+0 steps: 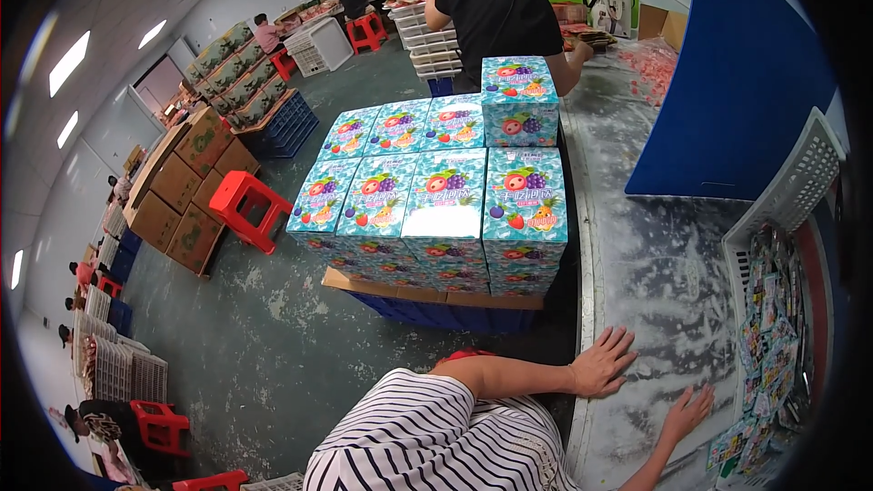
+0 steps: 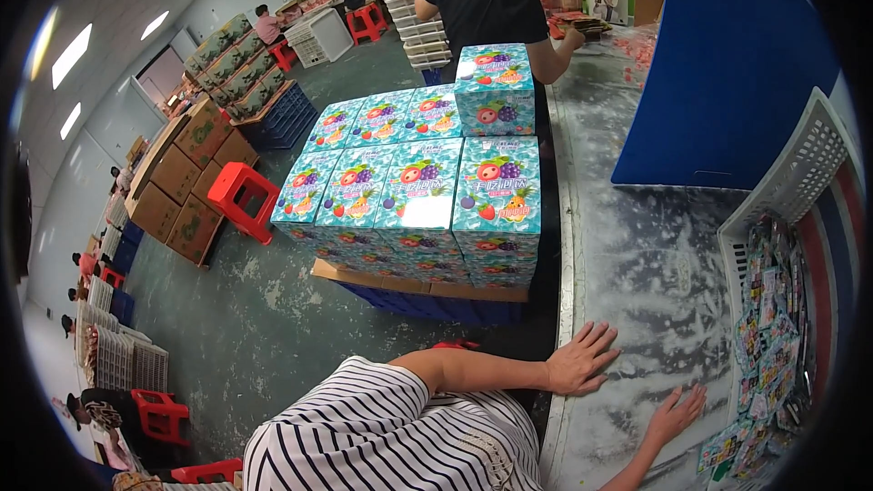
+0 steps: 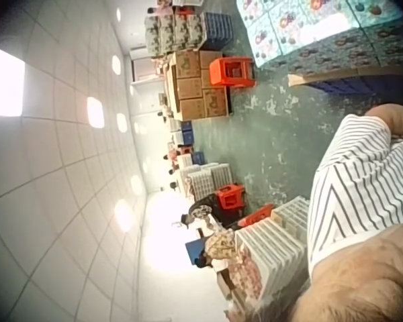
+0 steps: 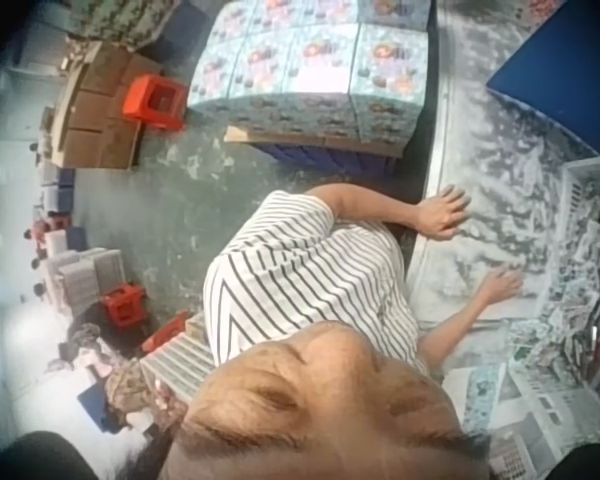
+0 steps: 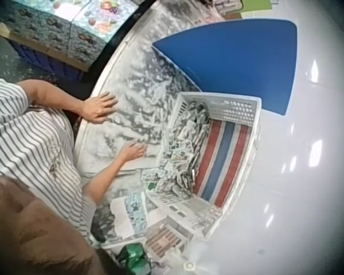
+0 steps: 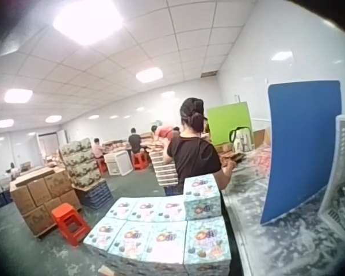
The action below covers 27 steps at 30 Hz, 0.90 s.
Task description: Packing small product sachets into decorative cardboard boxes and stacking the finished boxes.
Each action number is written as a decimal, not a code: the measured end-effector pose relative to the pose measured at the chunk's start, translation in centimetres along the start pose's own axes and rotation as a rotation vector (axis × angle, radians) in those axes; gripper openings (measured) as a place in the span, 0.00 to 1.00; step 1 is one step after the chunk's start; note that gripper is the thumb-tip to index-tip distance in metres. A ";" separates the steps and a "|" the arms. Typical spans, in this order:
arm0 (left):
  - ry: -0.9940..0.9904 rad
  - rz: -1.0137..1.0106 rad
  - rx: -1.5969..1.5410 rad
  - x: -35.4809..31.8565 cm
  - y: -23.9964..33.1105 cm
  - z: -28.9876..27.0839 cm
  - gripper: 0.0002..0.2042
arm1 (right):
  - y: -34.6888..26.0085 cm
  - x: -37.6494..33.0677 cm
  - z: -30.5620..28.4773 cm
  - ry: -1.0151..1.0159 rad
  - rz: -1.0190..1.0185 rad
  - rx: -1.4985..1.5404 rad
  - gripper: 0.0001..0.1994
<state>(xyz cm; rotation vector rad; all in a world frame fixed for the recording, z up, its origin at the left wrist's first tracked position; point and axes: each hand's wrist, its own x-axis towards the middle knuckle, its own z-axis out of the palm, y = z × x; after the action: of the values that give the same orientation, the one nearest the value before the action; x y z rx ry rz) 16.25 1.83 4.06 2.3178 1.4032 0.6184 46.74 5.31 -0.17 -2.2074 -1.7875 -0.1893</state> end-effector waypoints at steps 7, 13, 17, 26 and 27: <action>-0.021 -0.009 -0.008 0.0 0.0 -0.2 0.30 | -0.4 0.0 -0.3 -0.011 0.015 0.010 0.25; -0.016 -0.005 -0.007 0.1 0.0 -0.1 0.30 | 0.1 0.1 0.2 -0.003 0.009 0.000 0.25; -0.019 -0.006 -0.015 0.1 0.1 -0.4 0.30 | 0.6 0.2 0.3 0.002 -0.035 -0.003 0.26; -0.033 -0.002 -0.008 0.0 0.2 -0.5 0.30 | -0.3 0.0 -0.6 -0.045 0.046 0.009 0.26; -0.033 -0.002 -0.008 0.0 0.2 -0.6 0.30 | 0.1 0.0 -0.4 -0.037 0.025 0.016 0.26</action>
<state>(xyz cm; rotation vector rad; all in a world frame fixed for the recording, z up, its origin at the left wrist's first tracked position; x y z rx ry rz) 16.12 1.79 4.69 2.3100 1.3854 0.5807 46.89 5.23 0.16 -2.2352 -1.7729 -0.1283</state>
